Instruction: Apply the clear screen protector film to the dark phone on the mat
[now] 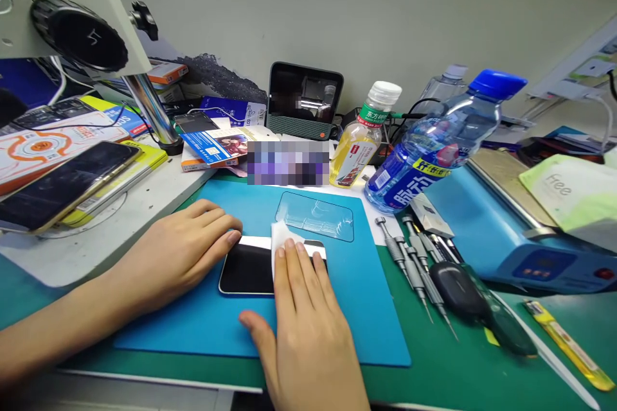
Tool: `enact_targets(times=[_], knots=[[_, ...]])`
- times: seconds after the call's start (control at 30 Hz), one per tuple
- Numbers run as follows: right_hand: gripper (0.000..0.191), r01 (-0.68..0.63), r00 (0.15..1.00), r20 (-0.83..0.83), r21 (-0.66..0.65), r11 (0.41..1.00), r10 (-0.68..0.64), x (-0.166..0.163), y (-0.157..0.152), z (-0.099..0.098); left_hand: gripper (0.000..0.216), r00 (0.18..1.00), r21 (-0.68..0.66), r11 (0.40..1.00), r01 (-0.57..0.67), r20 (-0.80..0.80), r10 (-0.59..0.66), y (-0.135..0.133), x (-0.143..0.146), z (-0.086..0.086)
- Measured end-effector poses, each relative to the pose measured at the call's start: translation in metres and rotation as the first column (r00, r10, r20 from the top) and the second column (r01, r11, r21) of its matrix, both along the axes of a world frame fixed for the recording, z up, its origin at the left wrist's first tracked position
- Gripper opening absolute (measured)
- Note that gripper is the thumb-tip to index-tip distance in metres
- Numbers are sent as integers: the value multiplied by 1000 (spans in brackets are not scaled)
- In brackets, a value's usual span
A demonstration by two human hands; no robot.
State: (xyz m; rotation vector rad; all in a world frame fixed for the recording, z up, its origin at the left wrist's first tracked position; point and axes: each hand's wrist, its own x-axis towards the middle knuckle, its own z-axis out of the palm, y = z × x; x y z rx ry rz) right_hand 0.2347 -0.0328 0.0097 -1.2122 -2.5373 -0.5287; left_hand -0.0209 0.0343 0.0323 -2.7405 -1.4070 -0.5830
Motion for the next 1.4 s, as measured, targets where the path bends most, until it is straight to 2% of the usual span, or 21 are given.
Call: enact_targets(times=[0.13, 0.37, 0.5, 0.63, 0.77, 0.9, 1.03, 1.17, 1.4], knots=[[70, 25, 999, -27, -26, 999, -26, -3, 6, 3, 52, 1000, 3, 1000, 7, -6, -7, 0, 0, 1], [86, -104, 994, 40, -17, 994, 105, 21, -21, -11, 49, 1000, -9, 1000, -17, 12, 17, 0, -1, 1], [72, -50, 999, 9, -29, 998, 50, 0, -5, -2, 48, 1000, -4, 1000, -2, 5, 2, 0, -1, 1], [69, 19, 999, -34, -42, 999, -20, -19, 11, 8, 46, 1000, 14, 1000, 18, -6, -18, 1, 0, 1], [70, -23, 999, -29, -27, 999, 22, -7, -6, 1, 47, 1000, 14, 1000, 3, -4, -3, 0, 1, 2], [82, -119, 993, 3, 5, 993, 119, 9, -24, -7, 47, 1000, -1, 1000, -19, -12, 19, 0, 0, 1], [66, -82, 997, -17, -24, 996, 82, -8, -9, 3, 44, 1000, 4, 1000, -18, -22, 18, -1, 0, 0], [68, -3, 998, -63, -41, 999, 0, -31, 7, 12, 46, 1000, 26, 1000, -6, -26, 7, -2, 1, -1], [74, -106, 994, -12, -23, 994, 106, -8, -26, -4, 48, 999, 25, 999, -32, -22, 33, -2, 2, 0]])
